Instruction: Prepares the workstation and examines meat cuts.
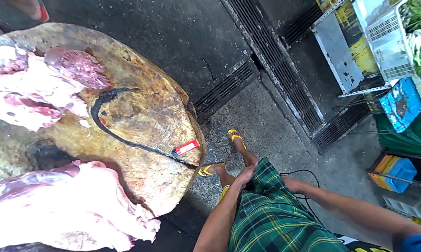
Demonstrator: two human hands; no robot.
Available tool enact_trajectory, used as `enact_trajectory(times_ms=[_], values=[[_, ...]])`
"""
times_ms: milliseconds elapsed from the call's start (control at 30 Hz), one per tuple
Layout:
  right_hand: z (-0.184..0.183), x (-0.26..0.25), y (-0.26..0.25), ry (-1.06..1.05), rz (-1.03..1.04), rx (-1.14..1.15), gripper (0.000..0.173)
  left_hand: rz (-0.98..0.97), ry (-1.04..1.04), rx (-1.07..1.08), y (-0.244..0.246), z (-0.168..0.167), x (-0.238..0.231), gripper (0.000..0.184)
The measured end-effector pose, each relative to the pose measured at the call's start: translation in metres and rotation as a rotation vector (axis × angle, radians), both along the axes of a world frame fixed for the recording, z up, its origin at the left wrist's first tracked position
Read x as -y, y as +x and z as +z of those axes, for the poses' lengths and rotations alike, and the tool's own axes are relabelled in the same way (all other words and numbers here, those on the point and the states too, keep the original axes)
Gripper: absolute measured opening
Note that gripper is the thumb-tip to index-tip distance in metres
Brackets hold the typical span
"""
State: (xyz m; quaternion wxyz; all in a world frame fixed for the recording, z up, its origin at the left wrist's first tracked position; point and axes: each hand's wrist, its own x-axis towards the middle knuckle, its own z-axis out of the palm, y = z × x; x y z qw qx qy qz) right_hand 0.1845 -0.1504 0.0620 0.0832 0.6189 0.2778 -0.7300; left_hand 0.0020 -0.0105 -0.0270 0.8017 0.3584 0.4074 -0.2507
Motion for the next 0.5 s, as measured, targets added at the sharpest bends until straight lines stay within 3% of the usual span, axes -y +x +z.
enact_trajectory(times_ms=[100, 200, 333, 500], values=[[0.029, -0.018, -0.001, -0.012, -0.189, 0.183, 0.043, -0.042, 0.031, 0.000, 0.002, -0.006, -0.001, 0.061], [0.038, -0.016, 0.001, 0.055, -0.213, 0.281, 0.043, -0.052, 0.072, 0.034, 0.010, 0.001, 0.005, 0.055], [0.048, -0.003, 0.002, 0.127, -0.076, 0.303, 0.041, -0.048, 0.087, 0.011, 0.016, 0.000, 0.007, 0.052], [0.048, 0.015, 0.009, 0.633, 0.259, 0.202, 0.031, -0.065, 0.081, -0.028, 0.015, 0.003, 0.003, 0.053]])
